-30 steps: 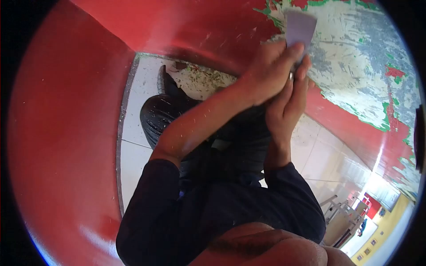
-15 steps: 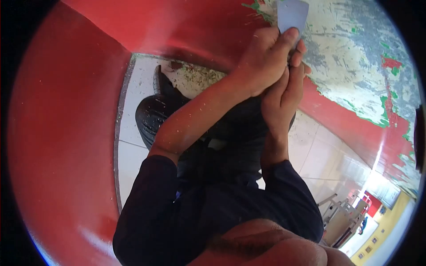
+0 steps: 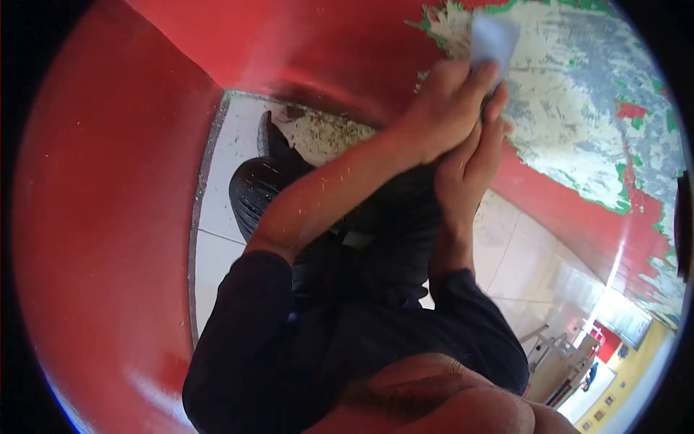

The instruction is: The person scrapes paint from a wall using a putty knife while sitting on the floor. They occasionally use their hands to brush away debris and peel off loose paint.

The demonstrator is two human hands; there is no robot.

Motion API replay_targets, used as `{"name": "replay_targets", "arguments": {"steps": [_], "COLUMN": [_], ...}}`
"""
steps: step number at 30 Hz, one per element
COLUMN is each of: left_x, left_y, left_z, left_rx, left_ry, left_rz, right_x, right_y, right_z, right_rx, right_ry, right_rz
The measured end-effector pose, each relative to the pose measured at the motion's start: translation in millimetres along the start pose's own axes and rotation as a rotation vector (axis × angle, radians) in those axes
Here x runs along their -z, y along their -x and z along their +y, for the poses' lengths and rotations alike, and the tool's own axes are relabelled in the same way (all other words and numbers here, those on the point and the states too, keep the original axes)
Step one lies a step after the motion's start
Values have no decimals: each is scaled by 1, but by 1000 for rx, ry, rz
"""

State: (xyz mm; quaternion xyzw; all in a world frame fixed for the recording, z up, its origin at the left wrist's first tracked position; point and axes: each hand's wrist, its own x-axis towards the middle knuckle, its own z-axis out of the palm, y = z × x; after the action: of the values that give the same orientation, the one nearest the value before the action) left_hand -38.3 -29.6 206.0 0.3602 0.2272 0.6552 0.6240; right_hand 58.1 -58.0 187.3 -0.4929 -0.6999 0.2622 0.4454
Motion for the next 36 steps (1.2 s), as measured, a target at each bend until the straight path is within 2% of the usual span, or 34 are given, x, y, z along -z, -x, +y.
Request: {"name": "replay_targets", "arguments": {"steps": [3, 5, 6, 7, 8, 12, 14, 15, 16, 19, 22, 25, 31, 32, 35, 36], "left_x": [-7, 0, 8, 9, 11, -5, 2, 2, 5, -1, 2, 3, -5, -1, -2, -10], "left_y": [-3, -3, 2, 4, -1, -6, 4, 5, 3, -2, 6, 2, 3, 3, -9, -13], "left_z": [6, 2, -20, -24, -25, 37, -2, -4, -7, 14, -3, -5, 13, -1, -12, 15], "left_rx": [-31, -58, -38, -2, -65, -78, -88, -98, 20, -11, -1, 39, 64, 54, -69, -90], "left_ry": [-43, -46, 8, 68, -62, -18, -115, -149, -28, 14, -2, 61, 32, 34, -1, 22], "left_rz": [27, 8, -5, -18, 81, -5, -1, 13, -12, 7, -22, -9, -5, -15, -11, -15], "right_x": [5, 0, 2, 0, -3, -6, -3, -4, -5, -4, 0, -9, 8, 11, 3, 7], "right_y": [-11, -12, 3, 0, -4, -15, 3, 5, 6, -7, -1, 0, 2, 12, -10, -18], "right_z": [-5, -7, 1, -3, -7, -32, -9, -9, -8, -16, -7, 0, -3, -3, -5, -4], "right_rx": [350, 431, 334, 333, 332, 168, 234, 220, 206, 202, 401, 344, 329, 51, 290, 300], "right_ry": [273, 330, 273, 269, 264, 100, 124, 140, 157, 201, 303, 199, 225, 58, 129, 196], "right_rz": [122, 144, 83, 90, 97, 64, 113, 104, 95, 64, 133, 172, 88, 6, 117, 62]}}
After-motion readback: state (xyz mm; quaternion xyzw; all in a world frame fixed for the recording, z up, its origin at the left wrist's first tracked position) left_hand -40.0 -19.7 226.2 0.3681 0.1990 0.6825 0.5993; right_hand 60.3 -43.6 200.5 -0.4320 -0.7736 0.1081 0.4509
